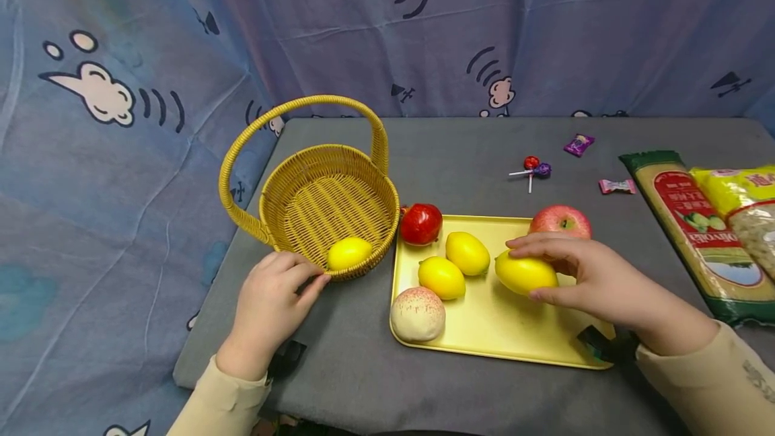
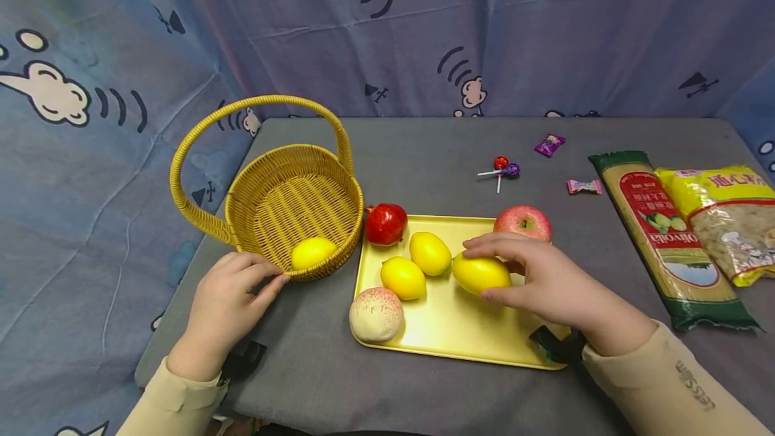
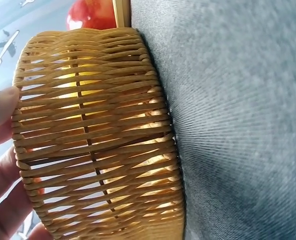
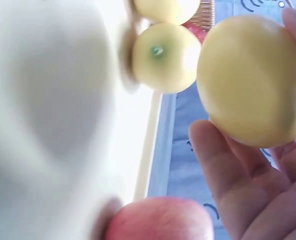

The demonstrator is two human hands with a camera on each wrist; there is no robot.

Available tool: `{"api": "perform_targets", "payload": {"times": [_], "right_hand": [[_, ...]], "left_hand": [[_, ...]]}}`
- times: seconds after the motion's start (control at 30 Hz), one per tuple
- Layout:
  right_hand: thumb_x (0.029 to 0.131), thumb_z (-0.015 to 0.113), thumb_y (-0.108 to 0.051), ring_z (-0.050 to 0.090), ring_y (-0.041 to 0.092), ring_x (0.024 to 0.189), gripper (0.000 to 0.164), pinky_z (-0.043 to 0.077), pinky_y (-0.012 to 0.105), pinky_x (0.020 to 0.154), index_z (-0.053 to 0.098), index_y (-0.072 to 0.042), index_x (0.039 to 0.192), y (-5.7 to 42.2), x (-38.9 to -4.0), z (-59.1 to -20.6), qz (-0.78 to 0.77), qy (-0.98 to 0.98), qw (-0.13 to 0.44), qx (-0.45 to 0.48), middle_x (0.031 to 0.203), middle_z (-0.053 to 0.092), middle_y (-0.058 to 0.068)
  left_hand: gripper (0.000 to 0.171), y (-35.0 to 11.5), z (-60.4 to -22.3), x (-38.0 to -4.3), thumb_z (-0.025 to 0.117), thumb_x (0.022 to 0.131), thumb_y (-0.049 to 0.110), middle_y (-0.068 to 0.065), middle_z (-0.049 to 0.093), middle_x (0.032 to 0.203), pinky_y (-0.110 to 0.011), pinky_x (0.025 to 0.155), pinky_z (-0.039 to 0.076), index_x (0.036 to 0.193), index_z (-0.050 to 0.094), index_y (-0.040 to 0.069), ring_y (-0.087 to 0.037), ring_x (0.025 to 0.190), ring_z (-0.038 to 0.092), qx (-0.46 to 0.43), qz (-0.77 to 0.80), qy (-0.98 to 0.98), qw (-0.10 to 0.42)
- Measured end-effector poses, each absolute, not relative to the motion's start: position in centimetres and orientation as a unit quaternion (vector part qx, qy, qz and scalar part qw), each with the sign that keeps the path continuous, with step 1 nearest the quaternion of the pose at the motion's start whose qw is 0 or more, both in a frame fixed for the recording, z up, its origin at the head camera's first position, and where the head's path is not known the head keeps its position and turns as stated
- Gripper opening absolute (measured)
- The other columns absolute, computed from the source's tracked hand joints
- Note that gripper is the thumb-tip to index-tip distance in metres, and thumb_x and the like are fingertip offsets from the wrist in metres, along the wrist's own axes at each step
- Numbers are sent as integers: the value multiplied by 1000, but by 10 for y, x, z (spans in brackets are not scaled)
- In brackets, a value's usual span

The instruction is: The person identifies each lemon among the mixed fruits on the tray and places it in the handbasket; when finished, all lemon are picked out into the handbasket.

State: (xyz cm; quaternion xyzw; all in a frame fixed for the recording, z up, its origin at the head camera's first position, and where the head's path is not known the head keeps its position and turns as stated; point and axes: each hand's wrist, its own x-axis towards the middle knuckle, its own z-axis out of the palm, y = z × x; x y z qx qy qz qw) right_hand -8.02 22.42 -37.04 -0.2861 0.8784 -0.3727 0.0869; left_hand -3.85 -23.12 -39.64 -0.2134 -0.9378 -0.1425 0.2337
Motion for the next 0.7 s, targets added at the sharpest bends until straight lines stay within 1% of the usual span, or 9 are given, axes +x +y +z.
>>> {"api": "perform_targets", "payload": {"times": [0.2, 0.43, 0.57, 0.7], "right_hand": [[83, 86, -15, 50, -7, 123, 51, 46, 9, 94, 68, -27, 129, 215, -89, -363, -407, 857, 94, -304, 138, 61, -5], [83, 84, -8, 52, -1, 125, 50, 49, 13, 95, 68, -21, 129, 196, -101, -350, -439, 822, 99, -351, 139, 60, 4], [82, 85, -9, 56, 2, 121, 50, 52, 15, 93, 69, -21, 128, 183, -107, -340, -442, 814, 98, -364, 138, 60, 3], [83, 85, -10, 57, 6, 121, 50, 51, 17, 95, 69, -20, 129, 171, -114, -332, -437, 810, 98, -378, 138, 60, 1]], "left_hand": [[14, -231, -398, -38, 85, 83, 28, 1, 68, 87, -40, 74, 54, 87, 78, 16, -21, 82, 63, -217, -145, -935, 239], [12, -231, -397, -37, 85, 83, 26, 1, 68, 90, -40, 78, 55, 88, 78, 18, -22, 85, 63, -216, -148, -935, 238], [12, -231, -397, -37, 85, 83, 27, 1, 69, 91, -40, 79, 54, 88, 78, 18, -21, 85, 63, -209, -151, -938, 233], [12, -230, -397, -37, 85, 84, 28, 1, 69, 91, -39, 79, 54, 88, 78, 18, -21, 85, 63, -205, -154, -939, 228]]}}
